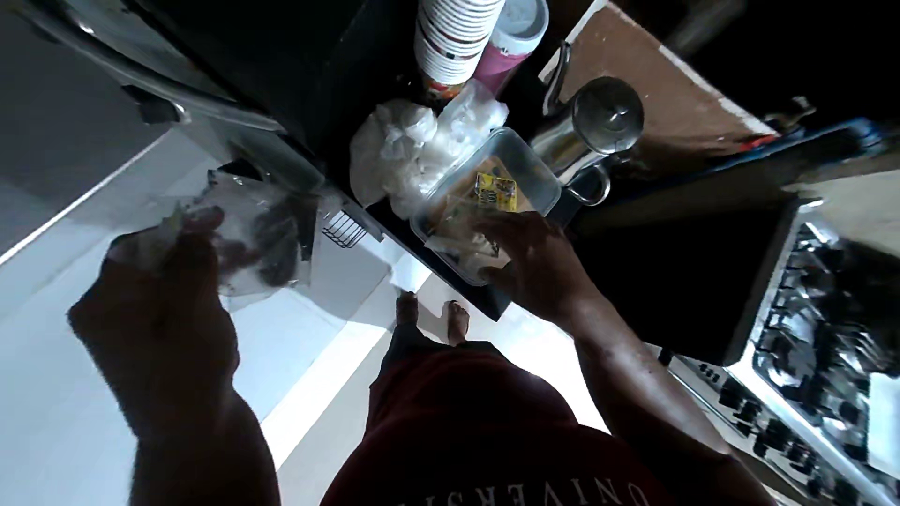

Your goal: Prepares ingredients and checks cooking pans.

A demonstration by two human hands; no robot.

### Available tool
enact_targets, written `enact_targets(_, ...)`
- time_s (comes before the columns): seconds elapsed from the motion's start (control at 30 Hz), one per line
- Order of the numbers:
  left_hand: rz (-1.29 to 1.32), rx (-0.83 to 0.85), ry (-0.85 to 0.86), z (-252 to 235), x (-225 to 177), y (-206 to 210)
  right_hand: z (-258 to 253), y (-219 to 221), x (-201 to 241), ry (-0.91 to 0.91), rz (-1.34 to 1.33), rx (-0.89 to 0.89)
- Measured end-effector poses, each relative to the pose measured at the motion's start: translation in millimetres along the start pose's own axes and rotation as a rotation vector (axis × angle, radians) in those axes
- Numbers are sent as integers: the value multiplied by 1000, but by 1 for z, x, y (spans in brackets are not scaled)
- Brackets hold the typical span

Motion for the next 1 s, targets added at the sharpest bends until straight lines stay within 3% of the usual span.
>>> enact_targets(0.17, 82, -5, 10, 0, -11, 9, -22, 20, 0, -36, 30, -34)
enact_targets(0.37, 97, 31, 21, 2, -9, 9, -35, -64, -20, 148, -216, -97)
enact_targets(0.5, 142, 51, 68, 2, 8, 14, -46, -104, -35, 127, -494, -95)
enact_targets(0.6, 150, 65, 42, 1, 11, 16, -51, -118, -46, 152, -615, -127)
enact_targets(1.0, 185, 142, 131, -2, -31, 38, -28, -142, -45, 189, -657, -151)
Point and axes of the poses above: each hand's wrist, its own z-axis away from the middle knuckle, its own y-axis out of the palm, x = y × z, the point moved 6 cm from there along -z, towards the middle knuckle, and after that the axes turned 7 degrees about -z, right-handed, at the moved point
